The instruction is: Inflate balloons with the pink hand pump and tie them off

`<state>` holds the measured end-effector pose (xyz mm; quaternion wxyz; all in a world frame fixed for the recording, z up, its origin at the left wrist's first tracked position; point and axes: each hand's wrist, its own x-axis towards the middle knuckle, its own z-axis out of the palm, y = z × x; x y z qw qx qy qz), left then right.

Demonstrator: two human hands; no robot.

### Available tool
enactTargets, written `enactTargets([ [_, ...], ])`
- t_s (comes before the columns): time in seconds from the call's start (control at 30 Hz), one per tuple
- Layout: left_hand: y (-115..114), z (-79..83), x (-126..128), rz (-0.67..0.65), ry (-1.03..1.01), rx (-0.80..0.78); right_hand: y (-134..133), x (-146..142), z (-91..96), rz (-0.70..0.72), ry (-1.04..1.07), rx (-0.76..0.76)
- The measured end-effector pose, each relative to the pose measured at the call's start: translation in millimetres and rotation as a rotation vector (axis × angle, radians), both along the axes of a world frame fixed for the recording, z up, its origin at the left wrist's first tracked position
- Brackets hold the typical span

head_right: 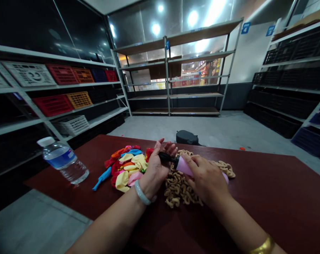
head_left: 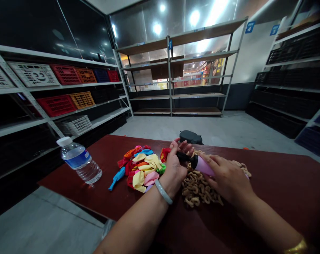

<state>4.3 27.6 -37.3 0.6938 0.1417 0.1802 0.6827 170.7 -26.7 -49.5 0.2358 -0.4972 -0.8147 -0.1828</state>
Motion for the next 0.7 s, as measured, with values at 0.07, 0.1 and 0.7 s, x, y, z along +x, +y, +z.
enactTargets([
  [0.07, -0.8, -0.2, -0.4, -0.030, -0.001, 0.005, -0.1, 0.3, 0.1, 0.005, -0.006, 0.004],
  [0.1, -1.8, -0.1, -0.5, -0.052, 0.002, 0.012, -0.2, 0.5, 0.1, 0.006, -0.009, 0.006],
  [0.7, 26.4, 26.9, -64.1, 0.053, -0.091, 0.091, 15.6, 31.5, -4.4, 0.003, -0.008, -0.123],
])
